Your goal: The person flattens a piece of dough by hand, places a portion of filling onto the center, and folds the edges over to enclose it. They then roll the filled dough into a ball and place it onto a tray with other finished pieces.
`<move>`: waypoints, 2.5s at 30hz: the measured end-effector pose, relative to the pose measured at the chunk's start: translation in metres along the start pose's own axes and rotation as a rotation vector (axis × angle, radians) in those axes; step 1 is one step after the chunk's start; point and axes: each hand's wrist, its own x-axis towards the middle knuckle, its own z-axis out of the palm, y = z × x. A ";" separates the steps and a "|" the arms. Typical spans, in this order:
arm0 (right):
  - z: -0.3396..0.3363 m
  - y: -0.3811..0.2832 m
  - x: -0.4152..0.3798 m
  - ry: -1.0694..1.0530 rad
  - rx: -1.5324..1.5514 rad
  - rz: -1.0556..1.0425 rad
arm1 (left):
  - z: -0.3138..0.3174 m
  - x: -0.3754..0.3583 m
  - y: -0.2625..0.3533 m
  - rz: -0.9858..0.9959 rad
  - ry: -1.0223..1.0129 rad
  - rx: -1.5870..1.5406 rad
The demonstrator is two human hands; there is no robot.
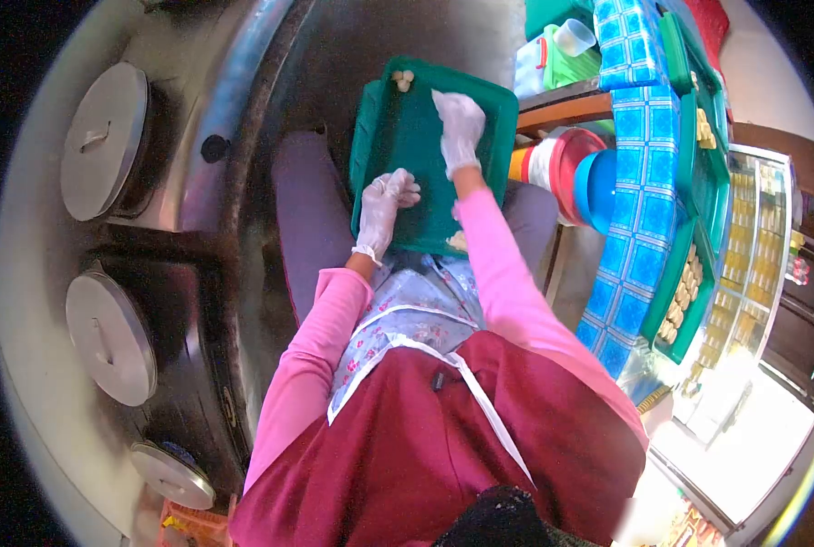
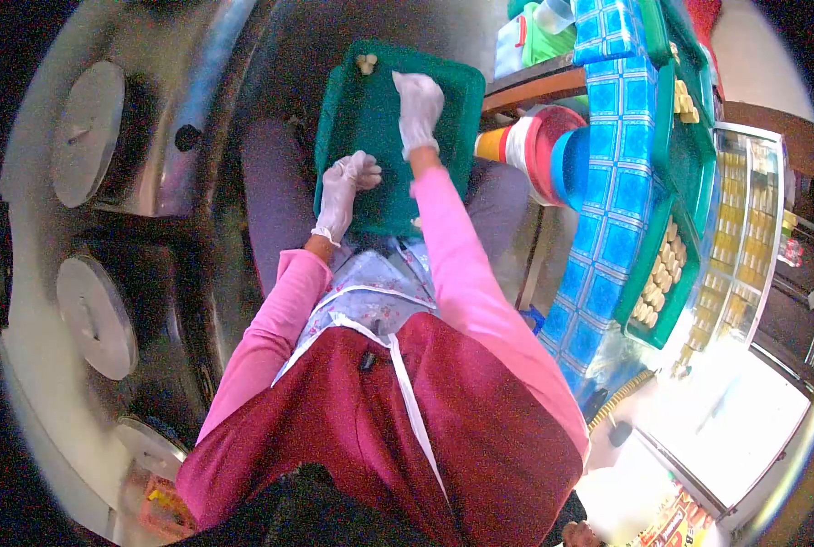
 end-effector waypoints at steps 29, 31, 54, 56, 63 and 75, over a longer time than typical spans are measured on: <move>0.008 0.015 -0.031 -0.021 -0.828 -0.539 | 0.019 0.005 -0.016 0.735 0.077 1.496; 0.012 0.005 -0.037 -0.013 -0.718 -0.435 | 0.020 -0.001 -0.020 0.732 0.077 1.489; -0.076 0.016 -0.104 -0.437 -0.653 -0.177 | 0.041 0.025 -0.004 0.802 -0.003 1.667; -0.076 0.010 -0.105 -0.445 -0.660 -0.210 | 0.044 0.021 0.003 0.818 -0.007 1.725; -0.066 0.024 -0.093 -0.370 -0.390 -0.182 | 0.031 -0.006 -0.014 0.765 -0.084 1.687; -0.019 -0.018 -0.032 -0.474 -0.567 -0.261 | 0.036 -0.011 -0.011 0.656 -0.107 1.619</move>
